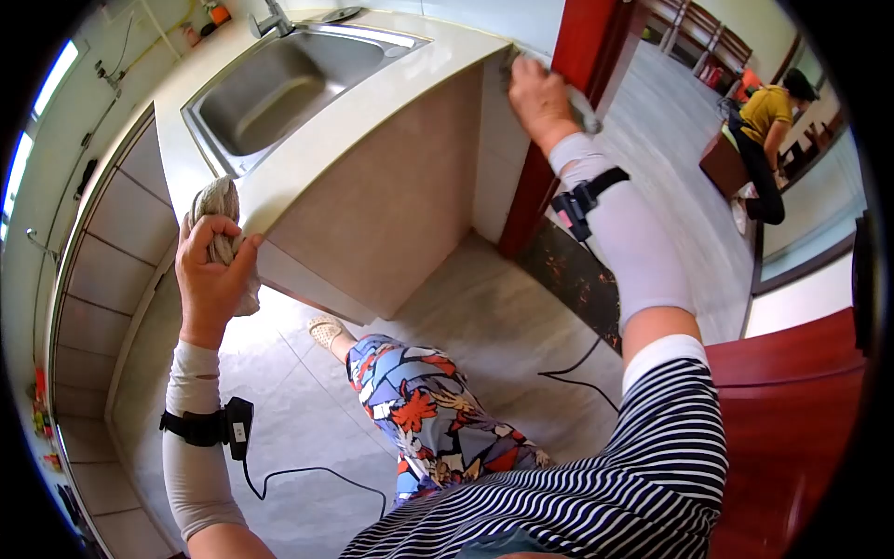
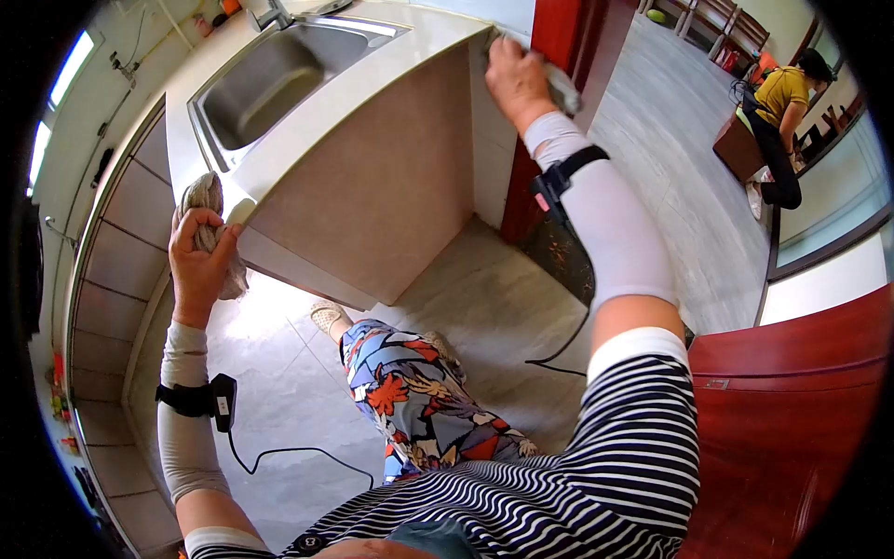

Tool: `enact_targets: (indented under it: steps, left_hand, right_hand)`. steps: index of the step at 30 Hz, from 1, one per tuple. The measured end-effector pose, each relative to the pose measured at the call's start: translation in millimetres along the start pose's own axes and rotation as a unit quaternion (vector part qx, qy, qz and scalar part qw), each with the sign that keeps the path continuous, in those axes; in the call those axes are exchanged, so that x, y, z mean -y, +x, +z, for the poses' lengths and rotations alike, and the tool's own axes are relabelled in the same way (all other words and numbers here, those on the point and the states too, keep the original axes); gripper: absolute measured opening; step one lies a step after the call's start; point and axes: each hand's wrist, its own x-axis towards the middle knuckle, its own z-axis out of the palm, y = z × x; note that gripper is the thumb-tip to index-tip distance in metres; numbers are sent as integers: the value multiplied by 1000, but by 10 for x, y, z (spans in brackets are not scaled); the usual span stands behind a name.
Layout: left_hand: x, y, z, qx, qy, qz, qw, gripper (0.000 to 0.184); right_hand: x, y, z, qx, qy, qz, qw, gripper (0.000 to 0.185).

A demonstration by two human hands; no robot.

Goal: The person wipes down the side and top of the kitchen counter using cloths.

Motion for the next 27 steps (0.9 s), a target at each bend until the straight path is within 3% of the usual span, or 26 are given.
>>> enact_targets:
  steps: [2, 3, 5, 9, 11, 14, 21, 22, 27]
  left_hand:
    - [-56, 12, -79, 7, 0, -5, 1000, 20]
    - [8, 39, 33, -6, -4, -1, 1000, 20]
    - [8, -2, 36, 7, 3, 8, 1000, 20]
    - [5, 19, 40, -9, -5, 7, 1000, 22]
    - [-23, 36, 53, -22, -5, -1, 1000, 22]
    - [-52, 16, 61, -28, 0, -14, 1000, 23]
    - [-6, -1, 56, -17, -15, -34, 999, 24]
    - [-9, 9, 53, -12, -19, -38, 999, 24]
    - [-52, 17, 47, -15, -15, -20, 1000, 23]
  right_hand:
    - [311, -151, 258, 93, 0, -79, 993, 34]
    - [471, -163, 611, -40, -3, -40, 998, 35]
    - [657, -150, 787, -7, 75, 3, 997, 34]
    - [284, -155, 340, 9, 87, -47, 995, 24]
    - [0, -129, 117, -99, 30, 22, 994, 20]
    - [-296, -165, -241, -191, 56, 64, 978, 13]
    - [130, 179, 199, -114, 18, 3, 993, 13]
    - [275, 273, 310, -112, 24, 52, 992, 16]
    - [386, 214, 362, -64, -14, 47, 997, 19]
